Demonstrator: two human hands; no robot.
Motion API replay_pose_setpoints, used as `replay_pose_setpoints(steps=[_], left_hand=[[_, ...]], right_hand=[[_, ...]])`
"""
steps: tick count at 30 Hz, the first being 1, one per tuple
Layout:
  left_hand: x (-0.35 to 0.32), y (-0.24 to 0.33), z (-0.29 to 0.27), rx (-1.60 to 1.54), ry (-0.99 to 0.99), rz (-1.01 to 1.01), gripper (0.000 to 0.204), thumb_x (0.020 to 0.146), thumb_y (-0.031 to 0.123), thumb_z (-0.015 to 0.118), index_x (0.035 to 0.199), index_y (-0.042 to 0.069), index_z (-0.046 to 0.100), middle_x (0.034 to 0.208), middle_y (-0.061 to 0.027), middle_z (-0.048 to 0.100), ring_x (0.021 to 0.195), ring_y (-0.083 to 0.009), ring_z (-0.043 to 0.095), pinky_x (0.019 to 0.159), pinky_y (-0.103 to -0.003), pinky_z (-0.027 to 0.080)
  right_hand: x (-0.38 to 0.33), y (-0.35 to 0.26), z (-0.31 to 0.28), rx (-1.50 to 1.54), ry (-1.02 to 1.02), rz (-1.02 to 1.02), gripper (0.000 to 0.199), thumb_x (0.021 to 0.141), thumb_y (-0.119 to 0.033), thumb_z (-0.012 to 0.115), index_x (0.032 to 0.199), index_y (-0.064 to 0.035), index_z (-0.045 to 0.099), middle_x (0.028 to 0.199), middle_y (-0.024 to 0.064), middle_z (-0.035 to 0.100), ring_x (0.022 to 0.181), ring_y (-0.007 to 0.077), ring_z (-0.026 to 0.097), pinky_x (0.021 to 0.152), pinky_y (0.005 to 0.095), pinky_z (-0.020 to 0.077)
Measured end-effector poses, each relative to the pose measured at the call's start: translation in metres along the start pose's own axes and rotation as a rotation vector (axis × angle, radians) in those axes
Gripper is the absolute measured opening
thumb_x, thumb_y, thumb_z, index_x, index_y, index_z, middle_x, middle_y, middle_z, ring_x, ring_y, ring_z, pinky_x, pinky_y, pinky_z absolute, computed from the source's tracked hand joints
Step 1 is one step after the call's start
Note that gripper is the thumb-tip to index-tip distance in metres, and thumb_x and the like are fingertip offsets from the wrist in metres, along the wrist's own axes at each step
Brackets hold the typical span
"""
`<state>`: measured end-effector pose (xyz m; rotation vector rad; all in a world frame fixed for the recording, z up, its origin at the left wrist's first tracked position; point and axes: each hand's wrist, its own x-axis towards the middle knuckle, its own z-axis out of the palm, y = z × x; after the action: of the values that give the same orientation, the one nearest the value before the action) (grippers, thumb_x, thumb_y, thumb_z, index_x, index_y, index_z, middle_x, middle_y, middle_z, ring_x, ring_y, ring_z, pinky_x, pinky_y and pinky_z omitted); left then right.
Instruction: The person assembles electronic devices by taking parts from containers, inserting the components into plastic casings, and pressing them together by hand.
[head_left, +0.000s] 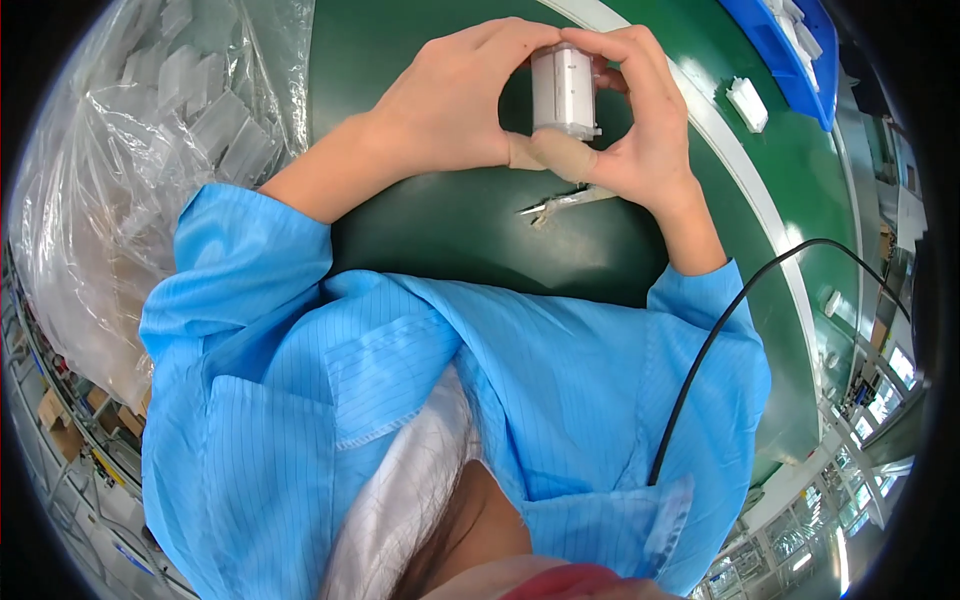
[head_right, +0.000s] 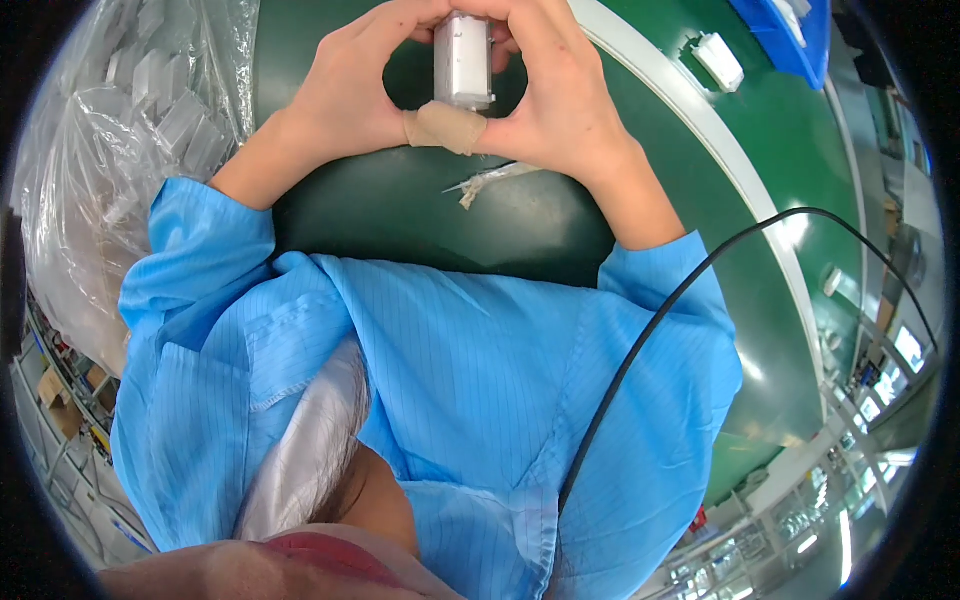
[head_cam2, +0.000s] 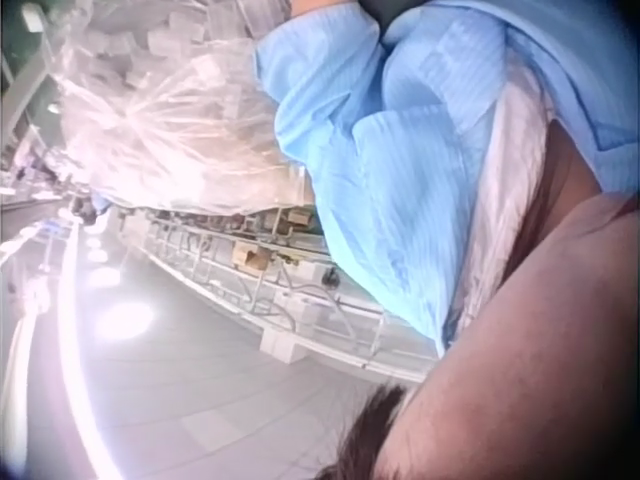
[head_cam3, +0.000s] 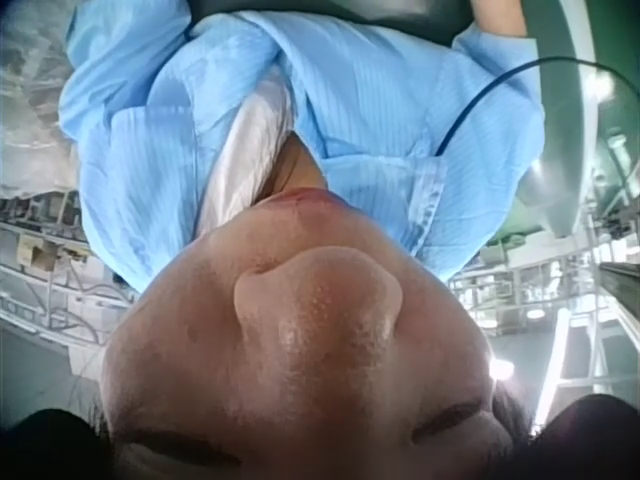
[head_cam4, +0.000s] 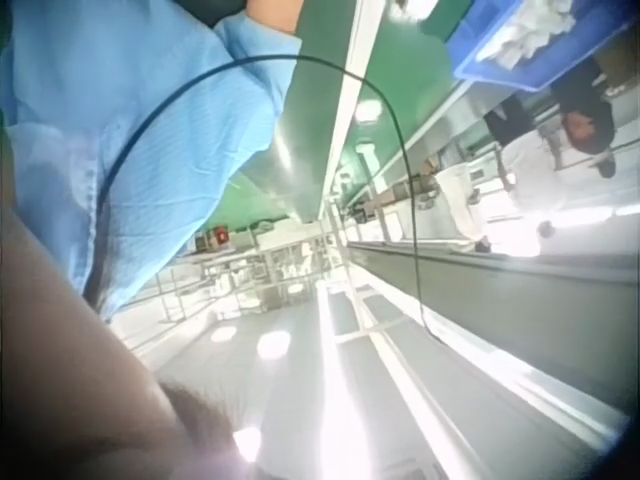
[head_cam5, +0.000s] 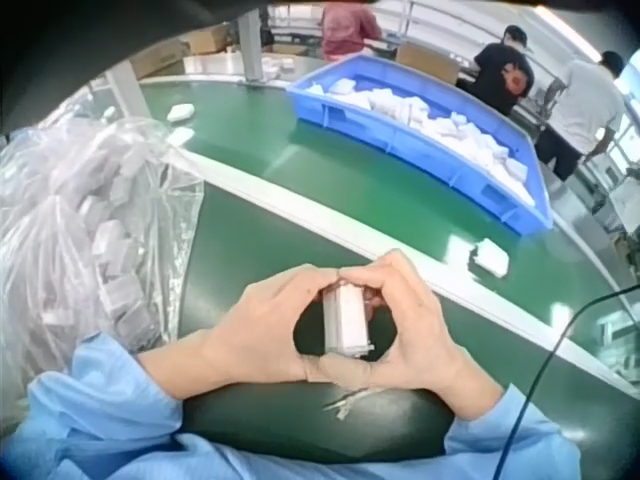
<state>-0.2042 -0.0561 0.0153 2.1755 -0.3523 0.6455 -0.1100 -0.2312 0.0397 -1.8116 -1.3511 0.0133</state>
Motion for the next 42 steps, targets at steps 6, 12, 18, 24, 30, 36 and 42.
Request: replay_pose_setpoints(steps=[6,12,18,24,30,36,42], left_hand=[[-0.002,0.002,0.003,0.035,0.009,0.019,0.073,0.057,0.027,0.087,0.117,0.004,0.052,0.109,-0.0121,0.06,0.095,-0.0308,0.063,0.08,-0.037,0.053],[-0.002,0.0,0.01,-0.045,0.036,-0.003,0.071,0.061,0.023,0.084,0.12,0.004,0.048,0.111,-0.0125,0.057,0.1,-0.0319,0.06,0.083,-0.039,0.051],[-0.002,0.006,0.008,0.025,0.013,-0.051,0.07,0.062,0.02,0.082,0.122,0.006,0.049,0.113,-0.0127,0.056,0.108,-0.0325,0.055,0.092,-0.04,0.046],[0.006,-0.004,-0.001,-0.119,-0.142,-0.234,0.073,0.062,0.02,0.083,0.126,0.006,0.05,0.121,-0.0132,0.056,0.11,-0.0316,0.056,0.094,-0.039,0.046],[0.0,-0.002,-0.006,-0.034,-0.22,-0.207,0.076,0.062,0.021,0.084,0.127,0.003,0.049,0.118,-0.0151,0.059,0.105,-0.0322,0.06,0.092,-0.039,0.049],[0.002,-0.019,-0.007,0.003,-0.253,-0.115,0.076,0.06,0.022,0.084,0.126,0.005,0.051,0.115,-0.0147,0.06,0.104,-0.0306,0.06,0.092,-0.039,0.049],[0.006,-0.012,-0.005,-0.015,-0.188,-0.175,0.078,0.06,0.024,0.085,0.128,0.006,0.052,0.115,-0.0133,0.061,0.104,-0.0275,0.06,0.094,-0.038,0.047]], right_hand=[[-0.001,0.005,0.005,0.068,-0.005,0.054,0.062,0.063,-0.022,0.081,0.118,-0.0054,0.056,0.104,0.0076,0.051,0.095,0.0205,0.056,0.079,0.0308,0.0507],[0.0,0.006,0.007,0.091,0.01,0.075,0.062,0.063,-0.02,0.081,0.117,-0.0051,0.055,0.104,0.0071,0.049,0.096,0.0189,0.055,0.08,0.0306,0.0499],[-0.001,0.009,0.009,0.095,0.039,0.08,0.057,0.065,-0.014,0.078,0.116,-0.0042,0.055,0.103,0.0069,0.048,0.096,0.018,0.055,0.081,0.0305,0.0501],[0.006,0.007,-0.014,0.307,-0.146,0.233,0.062,0.068,-0.005,0.074,0.128,-0.0075,0.058,0.11,0.0079,0.054,0.098,0.0181,0.056,0.084,0.0317,0.0532],[0.0,0.007,-0.009,0.109,-0.097,0.069,0.058,0.064,-0.01,0.077,0.12,-0.005,0.062,0.097,0.0081,0.059,0.082,0.0185,0.061,0.079,0.0285,0.0545],[-0.005,0.025,0.003,0.084,-0.042,-0.028,0.059,0.064,-0.016,0.08,0.119,-0.0046,0.061,0.095,0.0085,0.058,0.079,0.0191,0.061,0.075,0.0292,0.0563],[0.0,0.024,0.004,0.234,-0.004,-0.017,0.06,0.068,-0.018,0.08,0.123,-0.0052,0.059,0.106,0.009,0.055,0.087,0.0169,0.06,0.073,0.0297,0.0568]])
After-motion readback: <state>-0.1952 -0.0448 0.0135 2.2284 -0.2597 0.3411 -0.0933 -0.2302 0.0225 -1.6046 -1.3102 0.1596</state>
